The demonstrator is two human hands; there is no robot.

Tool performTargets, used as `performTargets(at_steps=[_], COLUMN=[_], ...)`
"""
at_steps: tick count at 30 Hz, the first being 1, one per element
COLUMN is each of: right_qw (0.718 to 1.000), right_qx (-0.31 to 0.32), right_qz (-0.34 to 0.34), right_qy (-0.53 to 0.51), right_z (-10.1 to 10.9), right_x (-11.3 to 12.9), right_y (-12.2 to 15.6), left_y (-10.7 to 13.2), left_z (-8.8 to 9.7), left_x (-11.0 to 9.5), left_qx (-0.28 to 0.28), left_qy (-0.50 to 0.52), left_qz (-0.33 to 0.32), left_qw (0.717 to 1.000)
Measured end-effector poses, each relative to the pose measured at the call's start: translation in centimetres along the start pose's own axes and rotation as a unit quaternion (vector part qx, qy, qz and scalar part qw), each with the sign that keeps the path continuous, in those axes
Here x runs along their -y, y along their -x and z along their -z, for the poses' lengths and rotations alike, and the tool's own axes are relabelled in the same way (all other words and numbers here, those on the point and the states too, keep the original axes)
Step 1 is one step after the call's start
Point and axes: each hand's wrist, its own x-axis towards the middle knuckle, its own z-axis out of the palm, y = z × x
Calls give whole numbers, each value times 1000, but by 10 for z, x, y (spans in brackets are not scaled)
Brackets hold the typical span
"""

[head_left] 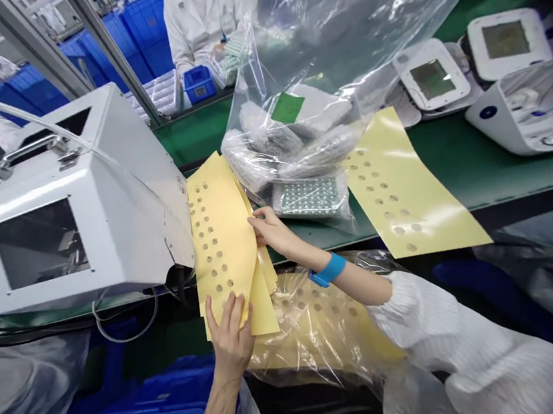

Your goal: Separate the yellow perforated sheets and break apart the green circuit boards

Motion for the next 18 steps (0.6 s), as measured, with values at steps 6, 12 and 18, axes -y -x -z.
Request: performTargets(at_steps=[6, 12, 18], right_qw=[1000, 991, 947], right_qx=[1, -13, -51], right_qz=[-1, 79, 206], right_qy=[16, 111, 242], right_z=[-11, -17, -26], right_x=[-4, 4, 29], right_y=[-10, -36, -89], left_y=[6, 4, 5], left_z=[0, 1, 1], left_x=[3, 2, 3], left_qx=[-21, -43, -64], left_qy=[-7, -12, -19], left_qz=[-5, -22, -31], left_qw=[1000, 999, 997])
